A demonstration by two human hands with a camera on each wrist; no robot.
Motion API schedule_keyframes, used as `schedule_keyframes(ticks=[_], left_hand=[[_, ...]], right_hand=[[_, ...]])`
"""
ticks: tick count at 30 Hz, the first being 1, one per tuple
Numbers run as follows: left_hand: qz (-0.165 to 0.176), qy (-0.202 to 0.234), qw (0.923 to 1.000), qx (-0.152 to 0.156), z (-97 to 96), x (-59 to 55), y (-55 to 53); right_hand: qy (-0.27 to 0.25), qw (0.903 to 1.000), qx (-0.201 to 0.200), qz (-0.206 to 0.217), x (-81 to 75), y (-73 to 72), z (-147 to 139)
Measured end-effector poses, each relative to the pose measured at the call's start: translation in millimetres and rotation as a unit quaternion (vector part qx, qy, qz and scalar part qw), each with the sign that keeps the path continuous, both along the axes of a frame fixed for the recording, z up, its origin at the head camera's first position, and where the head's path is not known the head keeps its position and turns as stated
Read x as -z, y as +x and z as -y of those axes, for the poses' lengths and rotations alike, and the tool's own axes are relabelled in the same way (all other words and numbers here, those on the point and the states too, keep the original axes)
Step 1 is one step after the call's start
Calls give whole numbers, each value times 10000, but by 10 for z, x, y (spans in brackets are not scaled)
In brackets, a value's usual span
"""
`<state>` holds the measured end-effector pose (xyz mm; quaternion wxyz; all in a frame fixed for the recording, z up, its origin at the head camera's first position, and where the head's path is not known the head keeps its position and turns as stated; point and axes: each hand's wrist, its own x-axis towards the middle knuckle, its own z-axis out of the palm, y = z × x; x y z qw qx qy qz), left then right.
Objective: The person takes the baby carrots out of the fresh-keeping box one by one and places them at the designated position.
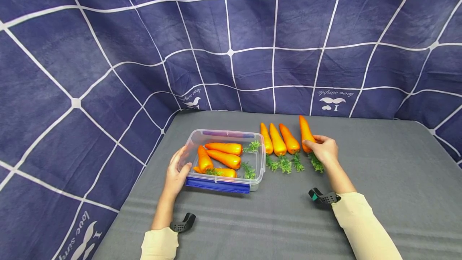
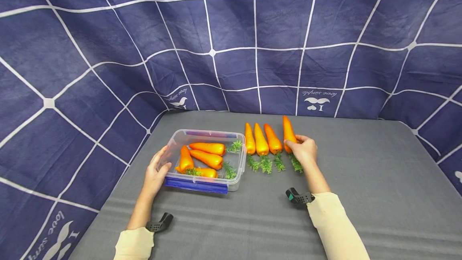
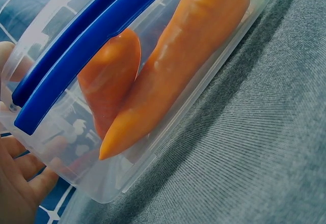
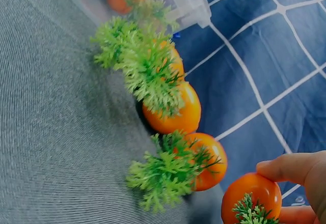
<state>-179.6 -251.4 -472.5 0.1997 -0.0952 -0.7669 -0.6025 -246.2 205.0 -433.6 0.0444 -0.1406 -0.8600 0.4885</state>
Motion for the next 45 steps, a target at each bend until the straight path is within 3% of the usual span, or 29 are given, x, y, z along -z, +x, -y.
schedule_keyframes(ticks=[23, 35, 45], left_hand=[[-143, 22, 9999, 73, -13, -11, 0], [-145, 51, 9999, 50, -19, -21, 5], [-139, 120, 9998, 104, -19, -10, -7]], right_hand=[[121, 9998, -123, 40, 257, -82, 4], [337, 9985, -419, 70, 203, -120, -33], [307, 9979, -382, -425, 41, -109, 24]])
